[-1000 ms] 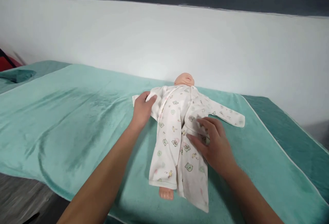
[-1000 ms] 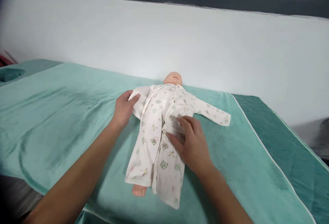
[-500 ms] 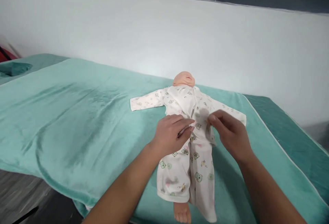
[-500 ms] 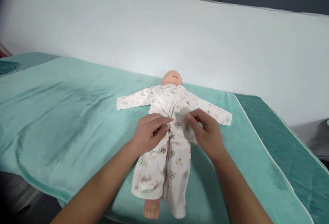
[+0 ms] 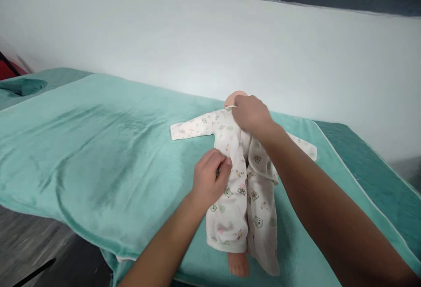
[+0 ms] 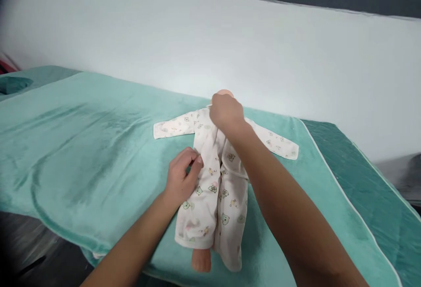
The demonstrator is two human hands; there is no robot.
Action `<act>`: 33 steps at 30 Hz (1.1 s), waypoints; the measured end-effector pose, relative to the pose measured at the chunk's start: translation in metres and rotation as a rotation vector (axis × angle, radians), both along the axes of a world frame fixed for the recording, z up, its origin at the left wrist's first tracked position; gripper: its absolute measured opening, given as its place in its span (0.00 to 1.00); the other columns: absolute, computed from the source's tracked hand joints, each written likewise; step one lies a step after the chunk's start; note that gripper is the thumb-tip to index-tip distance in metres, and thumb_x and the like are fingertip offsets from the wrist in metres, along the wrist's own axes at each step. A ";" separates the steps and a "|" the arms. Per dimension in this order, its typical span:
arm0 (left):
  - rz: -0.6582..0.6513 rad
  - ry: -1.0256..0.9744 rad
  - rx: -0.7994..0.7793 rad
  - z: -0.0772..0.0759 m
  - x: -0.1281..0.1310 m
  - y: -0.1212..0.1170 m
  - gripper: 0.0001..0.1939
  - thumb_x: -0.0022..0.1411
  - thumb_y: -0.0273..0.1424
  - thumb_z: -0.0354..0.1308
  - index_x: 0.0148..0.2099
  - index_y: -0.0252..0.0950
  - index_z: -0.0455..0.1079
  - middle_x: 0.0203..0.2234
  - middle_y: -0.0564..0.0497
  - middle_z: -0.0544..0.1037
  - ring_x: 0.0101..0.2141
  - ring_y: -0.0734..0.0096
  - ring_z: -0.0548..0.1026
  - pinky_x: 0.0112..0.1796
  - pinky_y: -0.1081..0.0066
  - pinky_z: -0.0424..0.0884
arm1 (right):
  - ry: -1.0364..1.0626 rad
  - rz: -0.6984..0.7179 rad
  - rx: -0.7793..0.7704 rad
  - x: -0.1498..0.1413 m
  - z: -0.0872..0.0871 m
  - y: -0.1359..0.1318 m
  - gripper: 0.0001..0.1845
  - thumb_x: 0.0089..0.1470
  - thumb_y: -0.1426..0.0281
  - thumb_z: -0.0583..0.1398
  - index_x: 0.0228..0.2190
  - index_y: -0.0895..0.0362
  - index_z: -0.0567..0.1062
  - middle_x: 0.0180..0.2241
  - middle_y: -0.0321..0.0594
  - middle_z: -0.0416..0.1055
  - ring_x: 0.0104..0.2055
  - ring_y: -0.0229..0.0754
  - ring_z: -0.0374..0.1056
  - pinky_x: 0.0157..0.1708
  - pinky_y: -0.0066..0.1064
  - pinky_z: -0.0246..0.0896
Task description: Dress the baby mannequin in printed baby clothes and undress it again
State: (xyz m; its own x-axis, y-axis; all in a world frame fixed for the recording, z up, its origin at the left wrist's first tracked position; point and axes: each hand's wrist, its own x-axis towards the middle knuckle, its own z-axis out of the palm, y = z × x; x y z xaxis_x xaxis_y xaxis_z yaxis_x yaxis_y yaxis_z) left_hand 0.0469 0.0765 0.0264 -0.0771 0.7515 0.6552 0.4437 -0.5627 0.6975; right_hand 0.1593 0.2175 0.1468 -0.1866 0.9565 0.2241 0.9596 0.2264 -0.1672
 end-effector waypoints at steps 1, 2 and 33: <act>-0.037 -0.003 0.000 -0.001 -0.001 -0.002 0.14 0.70 0.27 0.51 0.29 0.38 0.60 0.22 0.55 0.63 0.27 0.73 0.63 0.30 0.70 0.59 | 0.084 -0.028 0.037 0.011 -0.001 0.001 0.03 0.52 0.74 0.59 0.28 0.55 0.71 0.28 0.44 0.69 0.30 0.46 0.63 0.32 0.37 0.57; -0.064 -0.014 0.007 -0.001 -0.001 -0.003 0.14 0.70 0.27 0.51 0.28 0.38 0.59 0.22 0.55 0.62 0.26 0.73 0.61 0.29 0.70 0.58 | 0.165 -0.068 0.060 0.022 -0.003 0.001 0.03 0.52 0.73 0.59 0.27 0.54 0.69 0.27 0.42 0.68 0.29 0.45 0.62 0.32 0.37 0.56; 0.040 -0.019 -0.298 0.058 0.032 0.164 0.04 0.64 0.28 0.56 0.34 0.38 0.67 0.34 0.51 0.79 0.35 0.69 0.74 0.39 0.69 0.68 | 1.173 0.052 -0.037 0.051 -0.056 0.010 0.09 0.50 0.63 0.63 0.31 0.56 0.77 0.28 0.35 0.72 0.31 0.39 0.65 0.34 0.32 0.60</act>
